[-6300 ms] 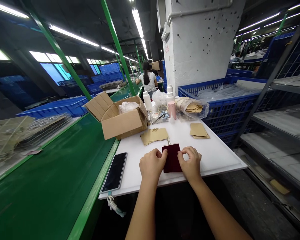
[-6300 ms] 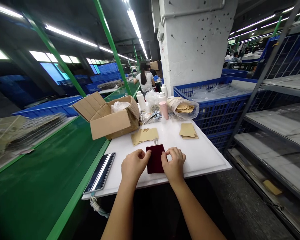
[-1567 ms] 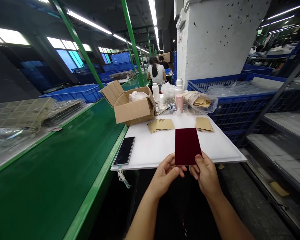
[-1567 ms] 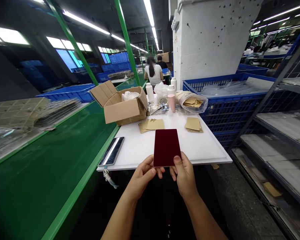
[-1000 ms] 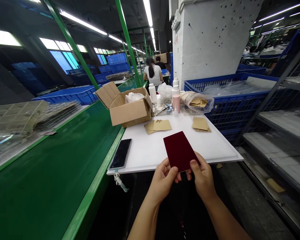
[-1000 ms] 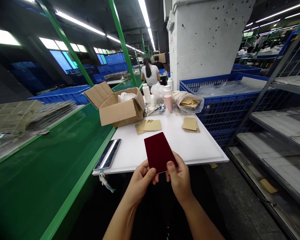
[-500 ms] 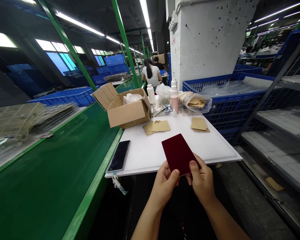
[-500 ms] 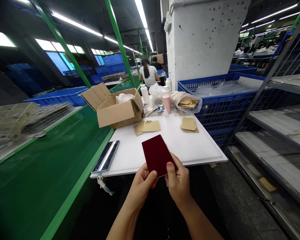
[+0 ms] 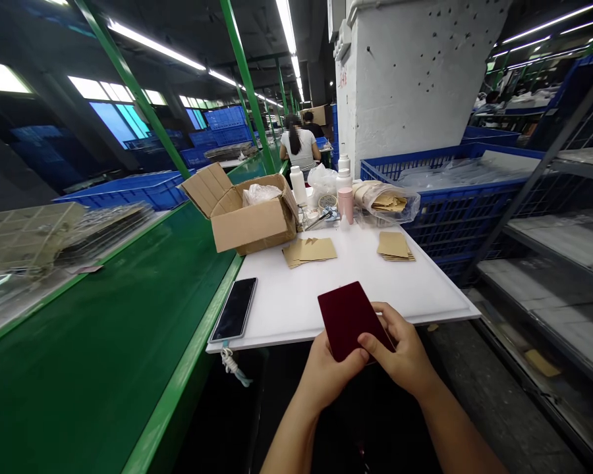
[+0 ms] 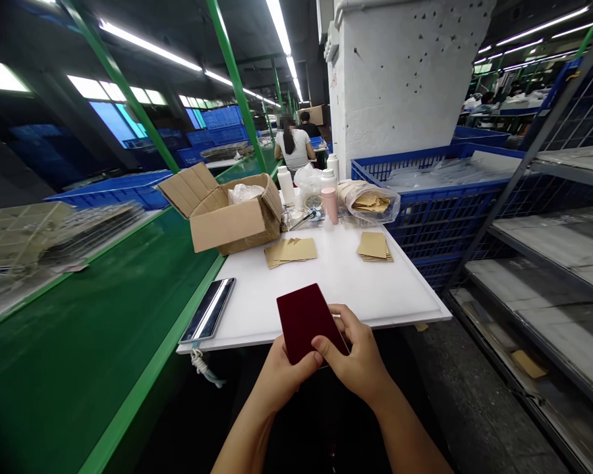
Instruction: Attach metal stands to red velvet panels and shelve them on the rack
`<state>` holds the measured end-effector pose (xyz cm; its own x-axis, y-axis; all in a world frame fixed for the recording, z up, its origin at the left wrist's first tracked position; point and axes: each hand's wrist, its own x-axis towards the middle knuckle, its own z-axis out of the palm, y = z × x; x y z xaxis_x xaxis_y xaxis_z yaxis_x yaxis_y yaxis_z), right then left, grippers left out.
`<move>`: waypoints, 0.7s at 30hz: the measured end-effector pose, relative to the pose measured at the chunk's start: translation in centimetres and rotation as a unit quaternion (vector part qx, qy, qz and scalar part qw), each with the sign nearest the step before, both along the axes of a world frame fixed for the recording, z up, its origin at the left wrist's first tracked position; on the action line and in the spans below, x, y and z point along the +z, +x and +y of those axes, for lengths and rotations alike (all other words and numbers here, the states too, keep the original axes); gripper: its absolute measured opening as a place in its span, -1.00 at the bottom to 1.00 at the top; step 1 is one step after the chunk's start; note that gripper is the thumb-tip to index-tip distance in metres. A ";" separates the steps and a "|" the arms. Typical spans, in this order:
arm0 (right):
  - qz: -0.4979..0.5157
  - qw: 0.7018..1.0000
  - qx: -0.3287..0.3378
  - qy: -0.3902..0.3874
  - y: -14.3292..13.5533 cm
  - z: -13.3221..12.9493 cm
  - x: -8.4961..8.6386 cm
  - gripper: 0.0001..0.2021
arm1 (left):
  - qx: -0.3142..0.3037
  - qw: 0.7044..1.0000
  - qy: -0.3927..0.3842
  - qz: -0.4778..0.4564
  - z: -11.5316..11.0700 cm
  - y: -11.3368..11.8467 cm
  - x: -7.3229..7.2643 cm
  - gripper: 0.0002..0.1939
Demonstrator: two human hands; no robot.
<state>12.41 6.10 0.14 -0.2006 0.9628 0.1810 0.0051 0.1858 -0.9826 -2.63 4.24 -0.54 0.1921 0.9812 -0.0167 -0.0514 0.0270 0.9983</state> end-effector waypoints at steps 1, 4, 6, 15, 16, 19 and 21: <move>-0.012 1.000 0.014 -0.002 0.2 0.1 0.2 -0.68 | 0.003 1.000 0.003 0.016 0.0 0.0 -0.1 -0.72; -0.043 0.999 0.015 0.013 0.7 0.2 0.3 -0.79 | -0.007 0.998 0.019 0.059 0.0 0.2 -0.5 -0.80; -0.072 0.996 -0.034 0.040 0.9 0.2 0.0 -0.74 | -0.015 0.997 0.031 0.074 -0.1 0.2 -0.7 -0.84; -0.120 0.971 -0.120 0.168 1.2 0.4 -0.7 -0.66 | -0.004 0.961 0.146 0.234 0.1 0.1 -0.5 -0.85; -0.112 0.968 -0.145 0.172 1.2 0.4 -0.6 -0.63 | -0.011 0.961 0.159 0.227 0.1 0.1 -0.4 -0.82; -0.029 0.975 -0.176 0.129 1.0 -0.1 -0.5 -0.50 | -0.007 0.960 0.202 0.192 -0.2 0.3 -0.6 -0.75; 0.043 0.986 -0.144 0.079 0.8 -0.3 -1.6 -0.41 | 0.048 0.962 0.207 0.172 -0.1 0.8 -1.1 -0.72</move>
<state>13.22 5.84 -1.42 0.0994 0.9363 0.3367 -0.0025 0.3386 -0.9409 -1.86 4.15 -1.65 0.1526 0.9307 0.3324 0.3017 -0.3641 0.8811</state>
